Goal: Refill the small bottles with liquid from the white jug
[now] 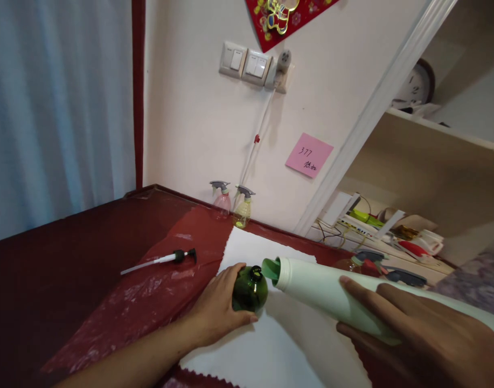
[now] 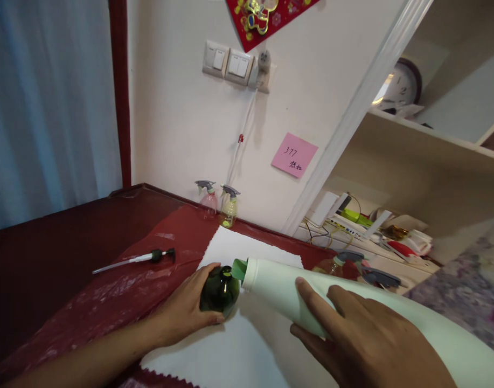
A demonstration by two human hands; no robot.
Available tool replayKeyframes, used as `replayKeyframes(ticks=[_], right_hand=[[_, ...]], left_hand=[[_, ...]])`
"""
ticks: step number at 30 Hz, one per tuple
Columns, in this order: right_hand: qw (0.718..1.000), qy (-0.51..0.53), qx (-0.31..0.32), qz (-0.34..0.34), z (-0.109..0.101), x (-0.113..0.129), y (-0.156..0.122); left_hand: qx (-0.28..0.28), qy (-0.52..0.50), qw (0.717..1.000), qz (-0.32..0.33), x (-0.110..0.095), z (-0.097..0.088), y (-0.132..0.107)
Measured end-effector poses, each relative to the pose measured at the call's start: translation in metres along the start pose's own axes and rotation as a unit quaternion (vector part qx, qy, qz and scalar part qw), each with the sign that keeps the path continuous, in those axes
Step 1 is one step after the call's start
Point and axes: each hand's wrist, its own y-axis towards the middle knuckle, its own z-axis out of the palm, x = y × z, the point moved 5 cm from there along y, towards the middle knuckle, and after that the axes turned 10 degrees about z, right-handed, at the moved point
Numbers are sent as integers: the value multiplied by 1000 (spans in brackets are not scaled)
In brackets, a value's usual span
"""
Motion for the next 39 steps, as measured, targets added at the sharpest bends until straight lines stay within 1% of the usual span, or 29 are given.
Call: replayKeyframes(ticks=[4,7,10,15,20,24,27,29,33,36,39], right_hand=[[1000,-13,8,-1,2,0,0],[1000,-25,-3,-7,1,1,2],[1000,-15,-12,-8,-1,1,2],[1000,-26,-1,-14,0,1,2],[1000,-22,-4,-16,0,1,2],[1000,-19,0,-1,2,0,-1],[1000,8,-3,10,5,1,-6],[999,44,-5,32,8,1,-9],[985,125,6,123,18,-7,-14],[956,202,8,212,22,-19,-17],[915,263,-2,306,25,-33,-16]], left_hand=[[4,-1,1000,-9,1,1,0],[8,2,1000,-11,0,1,0],[4,3,1000,-8,0,1,0],[7,1,1000,-10,-2,0,1],[4,-1,1000,-5,-2,0,0],[10,-2,1000,-9,-1,0,-1],[7,0,1000,-8,-2,-1,0],[6,1,1000,-9,-2,-1,0],[5,3,1000,-7,0,0,1],[0,8,1000,-7,2,0,1],[0,8,1000,-19,3,1,-1]])
